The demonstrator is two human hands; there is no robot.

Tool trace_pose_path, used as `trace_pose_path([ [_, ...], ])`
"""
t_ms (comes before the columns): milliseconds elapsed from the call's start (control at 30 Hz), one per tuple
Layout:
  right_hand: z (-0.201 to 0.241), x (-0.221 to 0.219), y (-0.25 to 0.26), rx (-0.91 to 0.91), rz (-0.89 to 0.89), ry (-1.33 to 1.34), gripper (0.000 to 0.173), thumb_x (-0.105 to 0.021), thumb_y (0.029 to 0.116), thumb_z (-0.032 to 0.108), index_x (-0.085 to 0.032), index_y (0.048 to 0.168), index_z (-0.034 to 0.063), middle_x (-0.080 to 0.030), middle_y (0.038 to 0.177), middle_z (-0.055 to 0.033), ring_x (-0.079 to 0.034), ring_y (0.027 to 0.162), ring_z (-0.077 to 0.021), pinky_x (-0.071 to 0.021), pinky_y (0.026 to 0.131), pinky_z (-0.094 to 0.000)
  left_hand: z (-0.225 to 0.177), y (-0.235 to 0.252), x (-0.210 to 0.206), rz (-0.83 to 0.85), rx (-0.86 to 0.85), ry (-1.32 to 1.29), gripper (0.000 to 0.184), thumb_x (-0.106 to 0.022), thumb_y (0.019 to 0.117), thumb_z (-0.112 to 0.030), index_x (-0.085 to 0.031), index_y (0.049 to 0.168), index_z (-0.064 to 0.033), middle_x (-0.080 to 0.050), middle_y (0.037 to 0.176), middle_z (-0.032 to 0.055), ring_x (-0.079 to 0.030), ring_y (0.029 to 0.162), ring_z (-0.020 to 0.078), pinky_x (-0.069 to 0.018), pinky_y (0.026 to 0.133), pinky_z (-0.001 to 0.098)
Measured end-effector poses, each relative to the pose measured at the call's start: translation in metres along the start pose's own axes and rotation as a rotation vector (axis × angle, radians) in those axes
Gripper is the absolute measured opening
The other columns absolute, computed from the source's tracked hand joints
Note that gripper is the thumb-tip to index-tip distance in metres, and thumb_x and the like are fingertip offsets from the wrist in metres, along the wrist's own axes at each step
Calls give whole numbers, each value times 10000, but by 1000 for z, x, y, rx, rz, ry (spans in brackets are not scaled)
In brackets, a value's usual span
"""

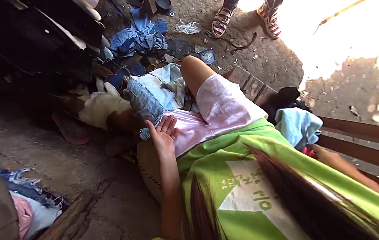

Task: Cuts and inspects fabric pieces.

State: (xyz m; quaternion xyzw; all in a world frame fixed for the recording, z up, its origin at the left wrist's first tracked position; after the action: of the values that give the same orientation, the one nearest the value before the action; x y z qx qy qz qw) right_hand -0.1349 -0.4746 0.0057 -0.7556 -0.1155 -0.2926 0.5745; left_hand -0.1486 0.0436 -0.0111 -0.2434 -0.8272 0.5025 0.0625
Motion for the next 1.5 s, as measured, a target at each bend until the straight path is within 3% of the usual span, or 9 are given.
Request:
trace_pose_path([
  [133,-4,64,-8,103,222,50,401,-656,994,129,-574,1338,-63,-654,1116,-355,-644,994,-515,-470,879,-695,-14,20,3,-43,23,163,702,-214,1077,-604,-675,1082,-75,-728,889,18,-681,713,76,-521,603,218],
  [233,20,109,-29,306,234,240,359,-585,996,121,-547,1324,-21,-683,913,-160,-630,684,-180,-528,622,-368,-13,32,5,-181,-160,205,397,-411,1102,-377,-656,994,-83,-695,701,3,-583,491,26,-411,417,160],
  [367,124,126,-34,709,196,412,443,-586,953,263,-538,1332,38,-681,942,5,-587,682,22,-499,590,-184,5,44,7,-327,-559,197,227,-554,1043,-185,-557,1189,-12,-617,914,43,-617,739,57,-535,655,232],
  [500,245,102,-20,880,181,388,396,-568,1002,166,-518,1365,15,-692,1036,-123,-651,797,-142,-556,731,-374,2,31,-10,-132,-636,-109,403,-456,1053,-50,-380,1437,43,-521,1378,173,-569,1248,212,-489,1079,384],
  [667,362,56,-13,1248,145,450,498,-598,983,126,-438,1431,-21,-674,1145,-176,-691,891,-220,-580,765,-399,-23,16,-21,15,-528,-631,251,-362,1040,-9,-461,1259,-82,-605,1212,82,-655,1126,184,-545,1007,338],
  [800,414,16,0,1427,-25,436,638,-787,818,76,-497,1371,-52,-632,1217,-251,-680,991,-348,-573,836,-503,-12,18,-17,-88,-341,-661,274,-477,1060,-293,-462,1285,-136,-578,1199,66,-636,1062,172,-556,930,336],
  [967,426,11,19,1549,-66,414,439,-717,821,-41,-616,1247,-67,-689,1095,-257,-706,896,-365,-577,789,-526,-2,20,-30,10,-127,-358,218,-566,1026,-402,-574,1117,-204,-649,926,-15,-655,714,72,-575,607,220],
  [1300,434,75,30,1519,-759,400,235,-637,898,-34,-685,1127,-59,-706,1077,-244,-695,1000,-391,-556,862,-525,1,45,-87,185,-434,-503,160,-392,1091,-173,-523,1176,-135,-622,1006,0,-639,903,97,-558,856,283],
  [1500,397,58,20,1254,-321,335,429,-632,956,37,-570,1381,23,-714,1133,-207,-714,960,-388,-558,821,-598,15,39,-89,186,-459,-414,183,-439,1097,-235,-524,1240,-160,-624,1089,-32,-636,957,76,-551,879,280],
])
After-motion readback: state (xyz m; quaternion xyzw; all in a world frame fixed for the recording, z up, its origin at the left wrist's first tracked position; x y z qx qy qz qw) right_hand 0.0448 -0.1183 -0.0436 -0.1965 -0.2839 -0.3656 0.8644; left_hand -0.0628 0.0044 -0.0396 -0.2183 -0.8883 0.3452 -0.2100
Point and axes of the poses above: each hand's wrist, its own y-axis towards the middle knuckle, its own x-axis out of the back of the hand, z = x × y, the point moved 1 cm from there along y, towards the middle knuckle
